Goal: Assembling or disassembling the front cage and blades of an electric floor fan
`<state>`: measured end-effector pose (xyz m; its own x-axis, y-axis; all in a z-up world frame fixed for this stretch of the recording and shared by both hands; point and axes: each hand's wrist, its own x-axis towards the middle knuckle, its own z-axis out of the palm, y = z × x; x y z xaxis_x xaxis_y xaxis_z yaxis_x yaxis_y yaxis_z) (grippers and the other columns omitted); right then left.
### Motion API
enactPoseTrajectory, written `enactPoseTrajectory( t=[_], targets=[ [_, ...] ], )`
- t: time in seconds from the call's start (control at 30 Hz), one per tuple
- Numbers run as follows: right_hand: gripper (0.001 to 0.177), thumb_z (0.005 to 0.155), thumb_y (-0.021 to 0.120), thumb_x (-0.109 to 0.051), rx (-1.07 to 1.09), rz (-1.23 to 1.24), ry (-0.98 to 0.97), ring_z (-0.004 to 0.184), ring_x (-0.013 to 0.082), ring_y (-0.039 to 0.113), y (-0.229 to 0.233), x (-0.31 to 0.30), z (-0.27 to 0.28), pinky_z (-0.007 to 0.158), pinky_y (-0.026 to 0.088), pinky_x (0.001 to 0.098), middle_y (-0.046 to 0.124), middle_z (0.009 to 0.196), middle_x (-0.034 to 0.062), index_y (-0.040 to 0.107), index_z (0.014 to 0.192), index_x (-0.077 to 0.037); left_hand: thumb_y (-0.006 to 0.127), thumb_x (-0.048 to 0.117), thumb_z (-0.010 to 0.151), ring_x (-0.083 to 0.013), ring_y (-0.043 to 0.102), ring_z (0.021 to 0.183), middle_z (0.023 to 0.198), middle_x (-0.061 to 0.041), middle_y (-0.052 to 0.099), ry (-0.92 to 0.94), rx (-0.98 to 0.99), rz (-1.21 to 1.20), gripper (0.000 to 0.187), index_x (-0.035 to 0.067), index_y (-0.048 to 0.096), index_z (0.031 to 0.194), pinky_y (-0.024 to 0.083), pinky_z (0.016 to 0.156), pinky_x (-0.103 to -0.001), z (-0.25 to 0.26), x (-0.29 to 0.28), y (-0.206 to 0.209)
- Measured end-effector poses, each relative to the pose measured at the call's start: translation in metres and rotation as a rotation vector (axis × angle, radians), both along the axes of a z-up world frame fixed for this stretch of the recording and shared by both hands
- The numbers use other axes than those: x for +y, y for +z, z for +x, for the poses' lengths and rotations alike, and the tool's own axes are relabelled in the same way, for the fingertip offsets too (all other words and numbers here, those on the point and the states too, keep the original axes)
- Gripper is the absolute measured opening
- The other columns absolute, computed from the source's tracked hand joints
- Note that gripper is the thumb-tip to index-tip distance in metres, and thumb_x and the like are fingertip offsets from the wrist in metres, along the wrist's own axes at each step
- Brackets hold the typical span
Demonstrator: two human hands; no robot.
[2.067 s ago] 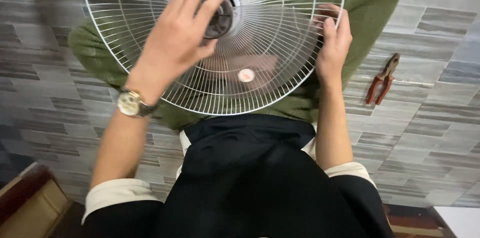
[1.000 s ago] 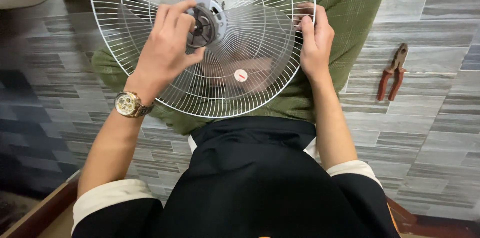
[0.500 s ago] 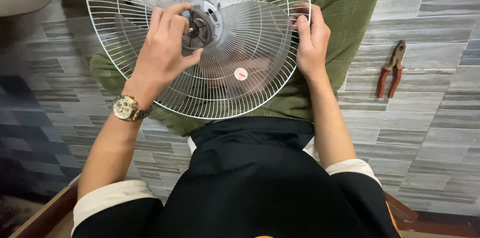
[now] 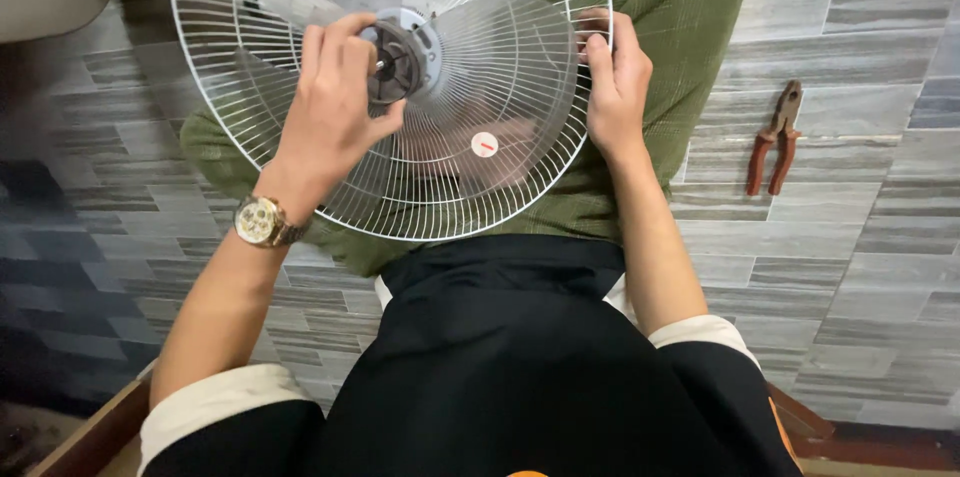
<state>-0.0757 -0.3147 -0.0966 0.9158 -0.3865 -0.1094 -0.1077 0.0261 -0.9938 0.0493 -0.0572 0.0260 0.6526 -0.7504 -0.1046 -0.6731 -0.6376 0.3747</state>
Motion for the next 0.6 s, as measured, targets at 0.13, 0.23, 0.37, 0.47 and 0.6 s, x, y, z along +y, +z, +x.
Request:
enactPoseTrajectory(
  t=[0.13,0.23,0.37,0.47,0.6],
  targets=[
    [0.03,0.106,0.044,-0.013,0.001,-0.049,-0.003,0.092,0.0189,0.061,-0.004,0.001,-0.003,0.086,0.053,0.0317,0.067,0.11,0.0138,0.058,0.126,0.006,0.085,-0.001,0.072,-0.0403,0.051,0.122,0.122,-0.024,0.056,-0.04,0.069,-0.046,0.051,-0.004,0.047,0.106,0.048,0.096,-0.048,0.007,0.0,0.008],
    [0.029,0.104,0.043,-0.009,0.016,-0.039,-0.006,0.095,0.021,0.064,-0.005,0.0,-0.003,0.087,0.053,0.0329,0.067,0.11,0.0162,0.057,0.126,0.006,0.088,-0.002,0.072,-0.0374,0.054,0.111,0.126,-0.024,0.055,-0.026,0.04,-0.098,0.052,-0.005,0.046,0.103,0.053,0.092,-0.044,0.005,0.001,0.001],
    [0.028,0.105,0.045,-0.009,0.01,-0.025,-0.002,0.089,0.0189,0.062,-0.008,0.001,-0.005,0.084,0.052,0.031,0.068,0.105,0.0139,0.056,0.127,0.005,0.085,-0.002,0.074,-0.039,0.052,0.113,0.13,-0.026,0.053,-0.014,0.06,-0.053,0.051,-0.005,0.044,0.104,0.052,0.092,-0.046,0.004,-0.001,0.012],
    [0.029,0.104,0.046,-0.009,0.016,-0.035,-0.003,0.088,0.0194,0.064,-0.007,-0.003,-0.004,0.083,0.053,0.0311,0.069,0.103,0.0139,0.056,0.128,0.005,0.083,-0.005,0.073,-0.0394,0.052,0.115,0.13,-0.025,0.053,-0.042,0.085,-0.064,0.054,-0.005,0.042,0.108,0.049,0.096,-0.047,0.005,-0.008,0.02],
    [0.026,0.105,0.046,-0.008,-0.018,-0.001,0.008,0.093,0.0196,0.065,-0.01,-0.002,-0.002,0.085,0.054,0.0314,0.067,0.108,0.0137,0.055,0.127,0.003,0.08,-0.003,0.078,-0.0453,0.042,0.13,0.138,-0.025,0.039,-0.011,0.091,0.041,0.074,-0.003,0.034,0.135,0.041,0.114,-0.056,-0.001,-0.014,0.014]
  ],
)
